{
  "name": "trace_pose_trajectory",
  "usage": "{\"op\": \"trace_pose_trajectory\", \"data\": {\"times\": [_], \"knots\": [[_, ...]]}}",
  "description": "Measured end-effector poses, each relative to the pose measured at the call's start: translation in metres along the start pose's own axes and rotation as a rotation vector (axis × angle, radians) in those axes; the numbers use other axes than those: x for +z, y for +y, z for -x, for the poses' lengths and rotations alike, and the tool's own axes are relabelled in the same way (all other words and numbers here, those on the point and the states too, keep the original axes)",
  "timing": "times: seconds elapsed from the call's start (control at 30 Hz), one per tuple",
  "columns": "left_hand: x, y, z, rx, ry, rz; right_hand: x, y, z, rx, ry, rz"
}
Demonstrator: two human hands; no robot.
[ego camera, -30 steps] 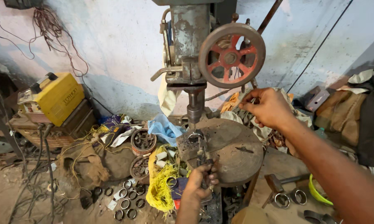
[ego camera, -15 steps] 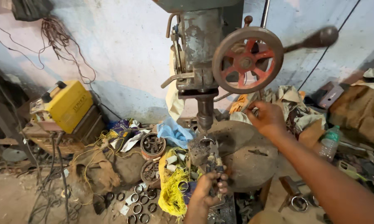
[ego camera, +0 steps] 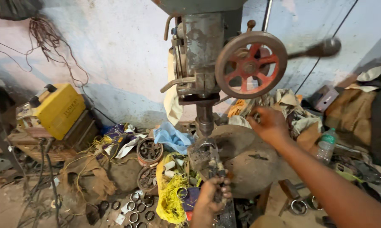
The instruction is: The person operates a manual drill press to drill holes into small metal rings. They hold the ring with pliers, lower the drill bit using the handwheel, and then lift the bit to remove the ring. The process is repeated for multiple rings.
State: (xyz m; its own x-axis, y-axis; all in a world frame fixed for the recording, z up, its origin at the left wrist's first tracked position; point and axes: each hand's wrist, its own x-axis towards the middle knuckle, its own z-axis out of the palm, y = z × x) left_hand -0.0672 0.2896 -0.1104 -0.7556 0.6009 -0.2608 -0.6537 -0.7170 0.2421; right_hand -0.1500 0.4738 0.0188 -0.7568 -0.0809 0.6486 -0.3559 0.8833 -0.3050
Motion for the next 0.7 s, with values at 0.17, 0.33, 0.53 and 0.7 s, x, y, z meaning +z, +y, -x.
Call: {"op": "trace_pose_trajectory", "data": {"times": [0.17, 0.33, 0.53, 0.7], "knots": [[0.002, -0.008, 0.012, -0.04, 0.011, 0.051, -0.06, 0.0, 0.023, 0.046, -0.149, 0.051], [0.01, -0.015, 0.016, -0.011, 0.039, 0.013, -0.106, -0.014, 0.033, -0.154, 0.053, 0.162], [0.011, -0.013, 0.015, -0.025, 0.036, 0.115, -0.104, -0.029, 0.025, -0.159, 0.203, 0.161], [0.006, -0.003, 0.01, -0.038, 0.019, 0.091, -0.096, -0.028, 0.023, -0.371, 0.506, 0.329]]}}
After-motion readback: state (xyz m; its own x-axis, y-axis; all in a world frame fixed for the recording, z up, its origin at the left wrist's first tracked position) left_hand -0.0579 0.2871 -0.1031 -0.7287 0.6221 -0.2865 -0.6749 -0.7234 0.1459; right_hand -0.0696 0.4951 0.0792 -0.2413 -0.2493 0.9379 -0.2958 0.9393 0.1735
